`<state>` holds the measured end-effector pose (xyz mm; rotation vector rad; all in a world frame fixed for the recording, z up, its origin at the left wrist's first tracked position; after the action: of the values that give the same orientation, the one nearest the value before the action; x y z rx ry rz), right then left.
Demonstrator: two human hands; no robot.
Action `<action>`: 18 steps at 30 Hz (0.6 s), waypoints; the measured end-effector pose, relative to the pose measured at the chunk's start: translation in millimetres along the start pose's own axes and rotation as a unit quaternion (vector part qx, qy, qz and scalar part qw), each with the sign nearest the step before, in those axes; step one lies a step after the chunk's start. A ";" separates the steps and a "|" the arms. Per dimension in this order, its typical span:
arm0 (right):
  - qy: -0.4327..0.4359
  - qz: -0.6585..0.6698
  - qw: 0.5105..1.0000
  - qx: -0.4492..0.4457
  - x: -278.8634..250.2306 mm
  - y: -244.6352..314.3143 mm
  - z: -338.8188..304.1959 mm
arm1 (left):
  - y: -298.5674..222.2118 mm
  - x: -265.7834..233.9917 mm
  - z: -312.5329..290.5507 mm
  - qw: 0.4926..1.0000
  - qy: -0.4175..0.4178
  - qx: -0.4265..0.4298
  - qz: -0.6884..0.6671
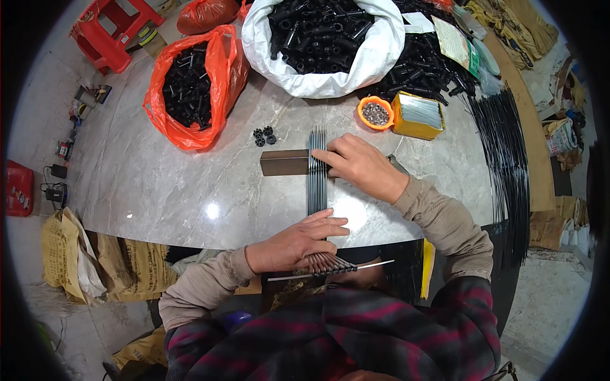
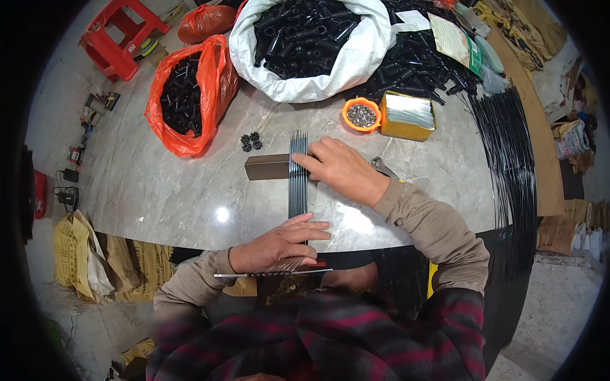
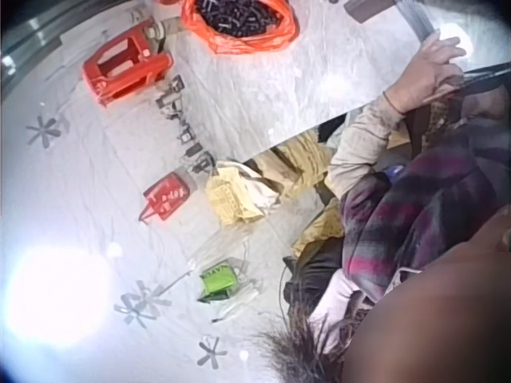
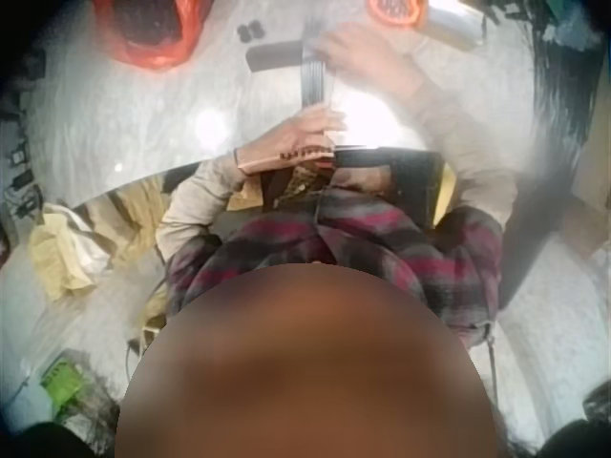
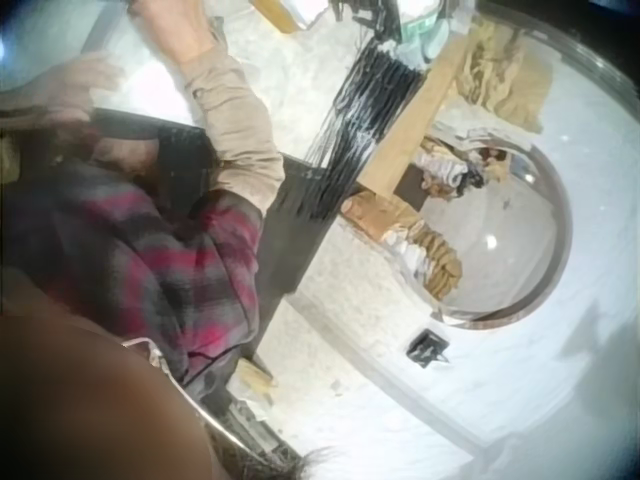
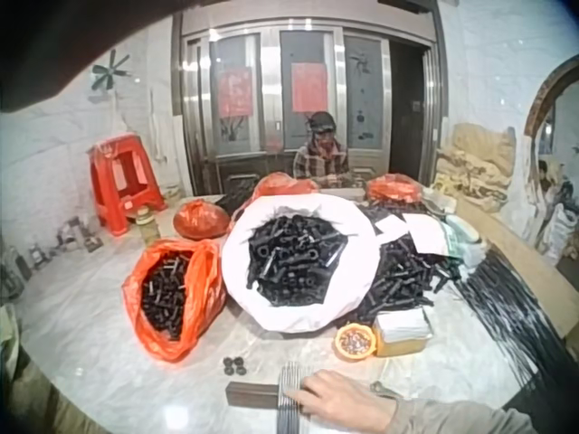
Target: Bundling and aligning thin plastic rods using a workbench template/jig and cutting tool.
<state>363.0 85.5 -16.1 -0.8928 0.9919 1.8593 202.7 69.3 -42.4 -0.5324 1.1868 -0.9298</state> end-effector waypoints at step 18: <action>0.040 -0.121 0.991 -0.051 8.0 12.4 1.6 | -7.8 -11.2 0.8 0.999 -0.031 -0.021 0.028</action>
<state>348.4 85.3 -18.7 -1.1045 0.8030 1.6913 199.9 74.4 -30.1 -0.5544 1.1605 -0.8360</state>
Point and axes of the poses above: each hand's wrist, its own z-axis towards the middle knuckle, its own x-axis out of the palm, y = z × x, the point moved 7 cm from there along z, towards the middle knuckle, and after that the axes turned 8 degrees about -y, right-handed, at the moved point
